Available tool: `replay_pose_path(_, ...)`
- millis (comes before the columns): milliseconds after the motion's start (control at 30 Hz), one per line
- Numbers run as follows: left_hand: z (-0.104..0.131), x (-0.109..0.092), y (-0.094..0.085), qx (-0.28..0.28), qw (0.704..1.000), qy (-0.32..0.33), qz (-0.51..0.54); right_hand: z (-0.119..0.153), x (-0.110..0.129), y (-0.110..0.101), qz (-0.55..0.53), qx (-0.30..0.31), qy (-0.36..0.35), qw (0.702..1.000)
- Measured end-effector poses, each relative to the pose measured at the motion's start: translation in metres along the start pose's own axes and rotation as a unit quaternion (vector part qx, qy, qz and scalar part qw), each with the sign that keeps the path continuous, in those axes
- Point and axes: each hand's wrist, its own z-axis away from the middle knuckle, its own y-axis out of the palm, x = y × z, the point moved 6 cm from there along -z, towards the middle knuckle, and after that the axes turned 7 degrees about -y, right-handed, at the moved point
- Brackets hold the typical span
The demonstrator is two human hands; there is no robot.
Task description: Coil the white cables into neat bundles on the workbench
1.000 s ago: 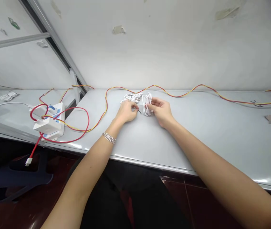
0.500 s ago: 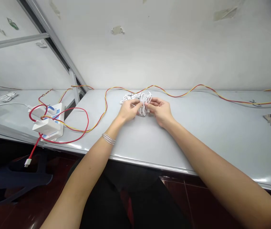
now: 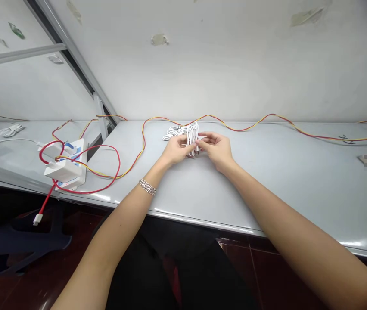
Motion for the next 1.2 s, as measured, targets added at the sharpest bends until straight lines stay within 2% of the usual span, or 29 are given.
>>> replay_pose_path(333,0.002,-0.002,0.000,-0.001,0.999,-0.030,-0.033,-0.001,0.003,0.000,0.115,0.011,-0.070,0.991)
replay_pose_path(467,0.005,-0.006,0.000,-0.018,0.998,-0.041,-0.035,0.000,0.007,0.000,0.153,0.008,-0.093,0.984)
replay_pose_path(633,0.005,-0.009,-0.004,-0.060,0.996,-0.043,-0.040,-0.001,0.003,-0.004,0.162,-0.025,-0.082,0.983)
replay_pose_path(833,0.003,-0.005,-0.006,-0.058,0.997,-0.053,-0.006,-0.006,-0.010,-0.010,0.084,-0.072,-0.033,0.993)
replay_pose_path(1200,0.003,-0.006,-0.003,-0.037,0.999,-0.039,-0.010,-0.003,-0.004,-0.005,0.072,-0.049,-0.002,0.996)
